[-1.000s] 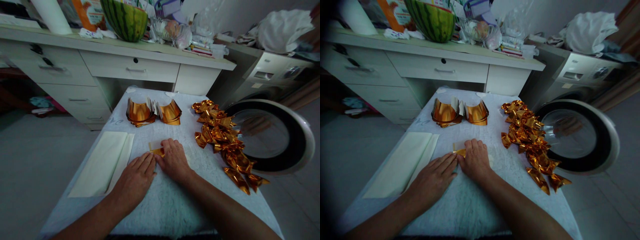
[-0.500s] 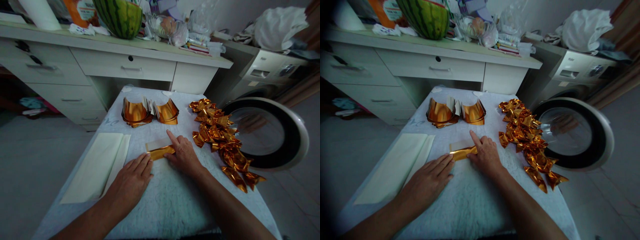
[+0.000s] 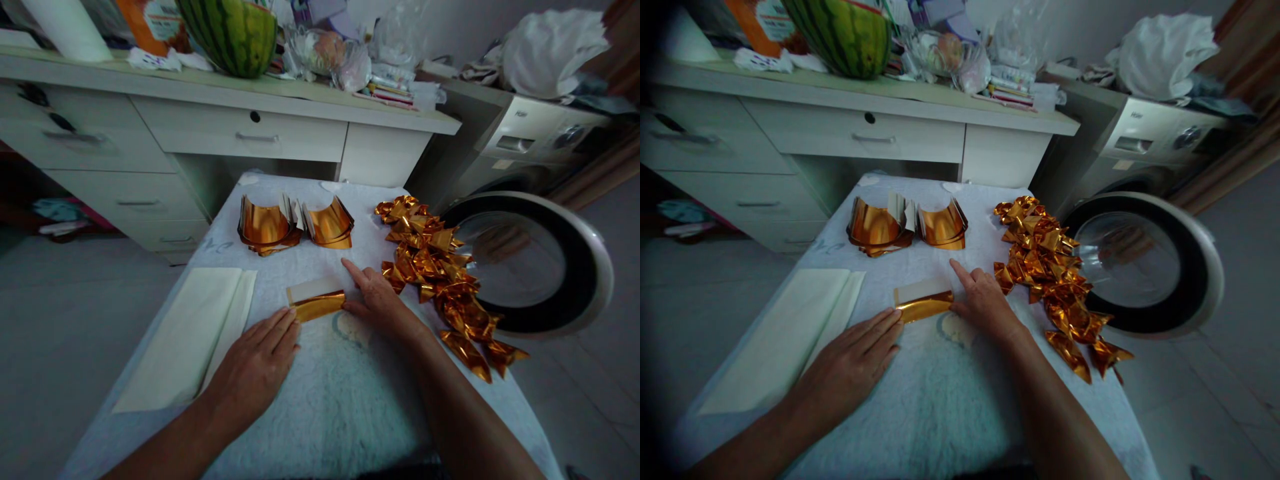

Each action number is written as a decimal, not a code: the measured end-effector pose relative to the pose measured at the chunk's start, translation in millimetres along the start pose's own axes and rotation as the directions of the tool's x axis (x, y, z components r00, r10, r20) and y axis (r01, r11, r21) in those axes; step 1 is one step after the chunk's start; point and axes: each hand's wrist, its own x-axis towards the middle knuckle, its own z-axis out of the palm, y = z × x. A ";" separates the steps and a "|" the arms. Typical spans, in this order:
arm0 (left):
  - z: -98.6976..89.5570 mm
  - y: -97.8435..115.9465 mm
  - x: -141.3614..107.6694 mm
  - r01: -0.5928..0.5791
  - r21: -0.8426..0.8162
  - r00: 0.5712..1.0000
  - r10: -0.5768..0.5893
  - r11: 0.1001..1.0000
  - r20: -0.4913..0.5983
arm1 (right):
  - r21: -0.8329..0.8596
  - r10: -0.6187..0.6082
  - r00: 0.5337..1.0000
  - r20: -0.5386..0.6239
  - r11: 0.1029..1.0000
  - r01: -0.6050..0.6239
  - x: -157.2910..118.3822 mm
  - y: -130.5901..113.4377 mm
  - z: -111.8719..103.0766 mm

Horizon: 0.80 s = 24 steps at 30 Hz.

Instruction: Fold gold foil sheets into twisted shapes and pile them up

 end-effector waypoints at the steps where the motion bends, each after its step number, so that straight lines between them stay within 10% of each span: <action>1: 0.6 -0.7 -1.4 0.000 -0.004 1.000 0.000 1.000 -0.016 | 0.009 0.001 1.000 -0.002 1.000 -0.001 0.1 0.0 -0.2; 15: -7.8 -3.9 8.6 0.032 -0.080 0.999 -0.034 0.996 -0.020 | 0.262 -0.187 0.938 -0.291 0.928 0.267 -8.2 -9.3 -2.6; 24: -29.5 10.3 67.4 0.282 0.002 0.878 -0.259 0.959 0.402 | 0.147 -0.314 0.944 -0.104 0.934 0.327 -6.9 -20.5 5.7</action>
